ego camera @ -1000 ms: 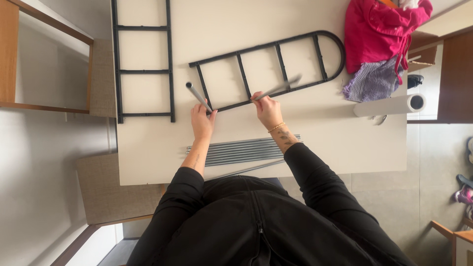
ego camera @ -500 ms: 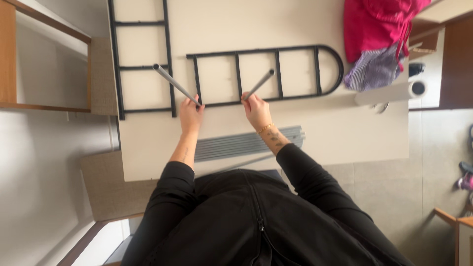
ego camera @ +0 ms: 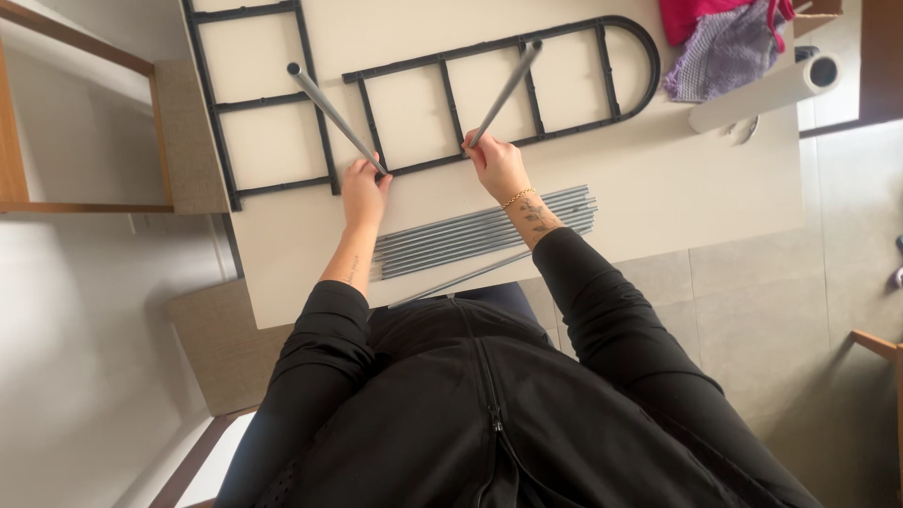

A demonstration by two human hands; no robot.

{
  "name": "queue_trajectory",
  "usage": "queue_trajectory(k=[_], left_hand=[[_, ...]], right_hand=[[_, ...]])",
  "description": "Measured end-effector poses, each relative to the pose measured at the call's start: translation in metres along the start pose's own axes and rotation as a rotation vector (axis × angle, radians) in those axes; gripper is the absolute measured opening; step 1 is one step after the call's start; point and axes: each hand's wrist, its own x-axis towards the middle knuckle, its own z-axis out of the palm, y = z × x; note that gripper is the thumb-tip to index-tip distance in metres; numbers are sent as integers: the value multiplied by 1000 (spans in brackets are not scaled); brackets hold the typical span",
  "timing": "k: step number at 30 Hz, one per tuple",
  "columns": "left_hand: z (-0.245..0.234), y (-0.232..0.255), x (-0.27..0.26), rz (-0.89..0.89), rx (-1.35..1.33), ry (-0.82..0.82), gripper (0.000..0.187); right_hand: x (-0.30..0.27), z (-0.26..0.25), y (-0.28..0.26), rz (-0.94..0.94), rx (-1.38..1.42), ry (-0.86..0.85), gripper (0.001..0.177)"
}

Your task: The person disassembles a metal shelving unit by removing horizontal rods from the side frames. They then lay the frames flat on the table and begin inserting the rods into the holes of the frames to reassemble the unit.

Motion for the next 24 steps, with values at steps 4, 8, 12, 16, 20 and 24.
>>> queue_trajectory(k=[4,8,12,16,20,24], left_hand=[[-10,-4,4,-130,-7,-194,29],[-39,-10,-6,22,-169,-44,59],[-86,-10,-52,-75,-127,-117,37],[-108,10,-112,251,-133,-126,13],[-87,42,-139,646,-133,-496,11],[-55,57,-129,899,-12,-545,36]], right_hand=[[3,0,2,0,-31,15,15],[-22,-18,9,146,23,56,22],[-60,-51,28,103,-355,-311,18],[-86,-48,45,17,-560,-483,26],[-70,-43,58,-86,-600,-592,28],[-53,-44,57,-45,-627,-734,17]])
